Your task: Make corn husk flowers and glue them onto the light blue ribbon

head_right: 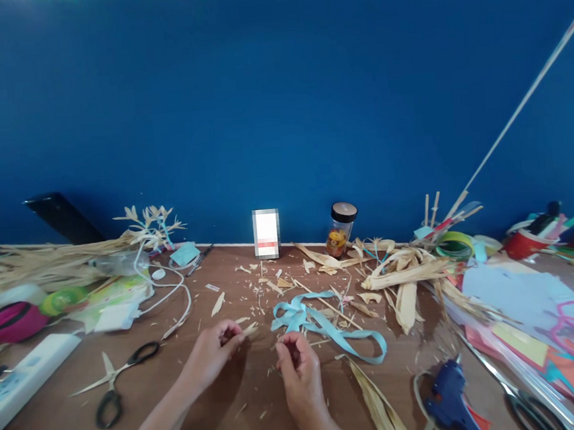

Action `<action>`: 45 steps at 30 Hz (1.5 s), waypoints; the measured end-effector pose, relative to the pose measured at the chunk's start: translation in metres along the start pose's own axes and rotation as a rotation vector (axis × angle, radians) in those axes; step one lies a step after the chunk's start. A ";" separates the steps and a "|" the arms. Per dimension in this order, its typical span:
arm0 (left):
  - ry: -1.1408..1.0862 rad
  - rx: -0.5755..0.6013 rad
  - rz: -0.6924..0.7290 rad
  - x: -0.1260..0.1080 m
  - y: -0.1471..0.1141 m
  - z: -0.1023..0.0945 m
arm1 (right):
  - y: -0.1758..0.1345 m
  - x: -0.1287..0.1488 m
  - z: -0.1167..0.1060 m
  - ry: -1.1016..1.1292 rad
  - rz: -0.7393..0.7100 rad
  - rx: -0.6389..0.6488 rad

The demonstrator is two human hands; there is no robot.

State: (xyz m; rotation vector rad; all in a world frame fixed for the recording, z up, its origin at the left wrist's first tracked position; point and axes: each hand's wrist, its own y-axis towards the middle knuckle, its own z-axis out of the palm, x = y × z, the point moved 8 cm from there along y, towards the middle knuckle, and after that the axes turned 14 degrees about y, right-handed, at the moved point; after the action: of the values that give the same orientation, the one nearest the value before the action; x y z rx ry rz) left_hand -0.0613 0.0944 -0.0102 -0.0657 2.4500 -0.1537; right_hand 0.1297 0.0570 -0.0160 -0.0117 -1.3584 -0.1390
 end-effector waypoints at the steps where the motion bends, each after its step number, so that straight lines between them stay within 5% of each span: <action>1: -0.108 0.026 -0.009 -0.003 -0.001 0.005 | 0.000 0.000 0.000 0.003 0.000 0.000; 7: -0.566 0.198 -0.090 -0.023 -0.008 0.039 | 0.002 0.002 -0.002 -0.018 -0.017 -0.018; 15: -0.715 0.329 -0.220 -0.037 -0.020 0.060 | 0.007 0.009 -0.004 0.037 -0.052 -0.011; 26: -0.604 0.256 -0.041 -0.043 -0.020 0.060 | 0.010 0.010 -0.003 -0.046 -0.023 0.040; 32: -0.511 0.040 0.076 -0.058 -0.005 0.035 | 0.013 0.017 -0.009 -0.173 -0.113 -0.005; 37: -0.469 -0.104 0.227 -0.067 -0.011 0.033 | 0.016 0.020 -0.015 -0.215 -0.195 -0.036; 45: -0.563 0.009 0.117 -0.049 -0.012 0.048 | 0.017 0.008 -0.023 -0.204 -0.115 -0.088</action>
State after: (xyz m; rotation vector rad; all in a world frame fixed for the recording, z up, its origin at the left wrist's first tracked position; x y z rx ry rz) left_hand 0.0072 0.0827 -0.0145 0.0353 1.8851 -0.0797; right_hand 0.1555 0.0711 -0.0121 -0.0218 -1.5567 -0.3008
